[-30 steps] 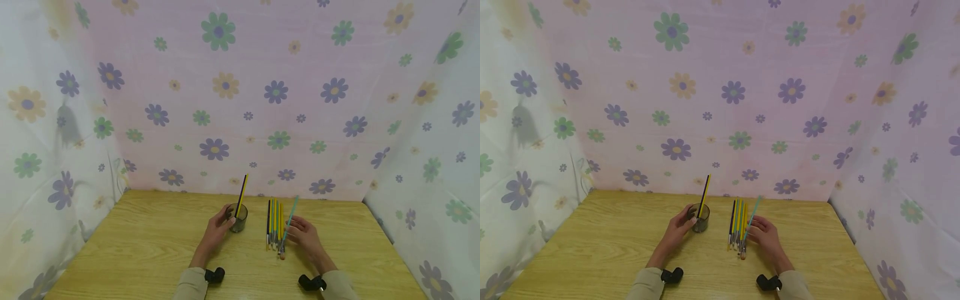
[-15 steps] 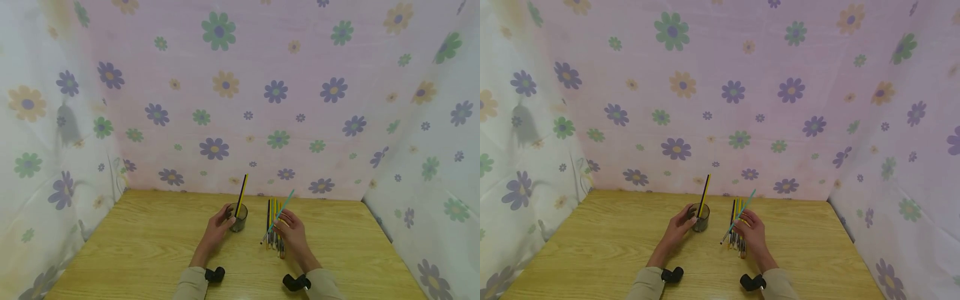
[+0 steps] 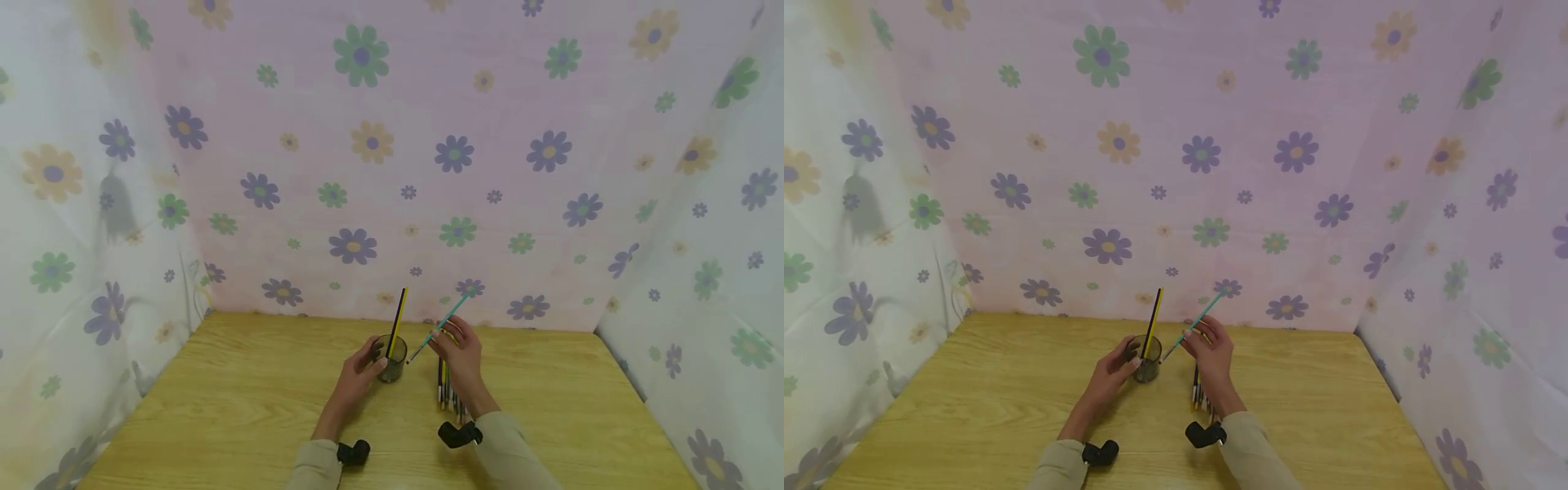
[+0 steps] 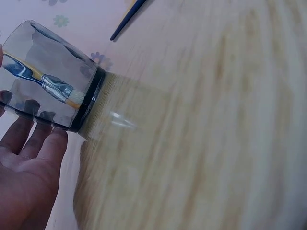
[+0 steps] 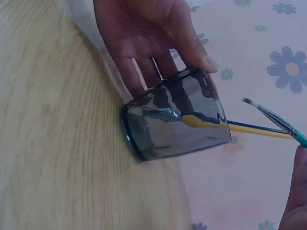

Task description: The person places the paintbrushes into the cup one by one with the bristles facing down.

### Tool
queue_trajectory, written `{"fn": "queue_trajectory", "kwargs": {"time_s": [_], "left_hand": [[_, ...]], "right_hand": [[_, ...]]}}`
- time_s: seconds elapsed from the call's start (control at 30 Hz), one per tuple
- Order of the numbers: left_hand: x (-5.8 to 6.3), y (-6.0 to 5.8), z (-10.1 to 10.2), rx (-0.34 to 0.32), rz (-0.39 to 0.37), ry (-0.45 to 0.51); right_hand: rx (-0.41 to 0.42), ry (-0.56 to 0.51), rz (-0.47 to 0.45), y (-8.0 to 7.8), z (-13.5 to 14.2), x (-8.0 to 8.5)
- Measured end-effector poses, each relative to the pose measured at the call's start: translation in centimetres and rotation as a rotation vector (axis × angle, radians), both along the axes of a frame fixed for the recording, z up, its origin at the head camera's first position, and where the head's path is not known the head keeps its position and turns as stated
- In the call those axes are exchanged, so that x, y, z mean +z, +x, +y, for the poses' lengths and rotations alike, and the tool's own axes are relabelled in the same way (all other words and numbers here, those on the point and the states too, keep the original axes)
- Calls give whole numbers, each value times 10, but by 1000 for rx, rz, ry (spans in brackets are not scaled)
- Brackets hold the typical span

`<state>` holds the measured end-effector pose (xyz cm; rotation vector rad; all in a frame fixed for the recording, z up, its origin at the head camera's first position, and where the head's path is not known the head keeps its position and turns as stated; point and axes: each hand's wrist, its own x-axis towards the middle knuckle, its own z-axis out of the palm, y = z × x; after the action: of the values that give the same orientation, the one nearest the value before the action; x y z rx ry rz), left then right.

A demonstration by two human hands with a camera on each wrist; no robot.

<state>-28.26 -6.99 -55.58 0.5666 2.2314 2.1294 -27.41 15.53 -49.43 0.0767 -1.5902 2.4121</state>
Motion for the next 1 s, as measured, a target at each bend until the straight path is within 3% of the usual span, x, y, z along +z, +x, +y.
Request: {"fn": "queue_trajectory", "kwargs": {"time_s": [0.17, 0.63, 1.0], "left_hand": [[0, 0, 2, -10, 20, -16], [-2, 0, -1, 9, -17, -12], [-4, -3, 1, 0, -21, -14]], "right_hand": [[-15, 2, 43, -9, -9, 1], [-49, -53, 42, -21, -27, -1], [-69, 38, 42, -28, -30, -9]]}}
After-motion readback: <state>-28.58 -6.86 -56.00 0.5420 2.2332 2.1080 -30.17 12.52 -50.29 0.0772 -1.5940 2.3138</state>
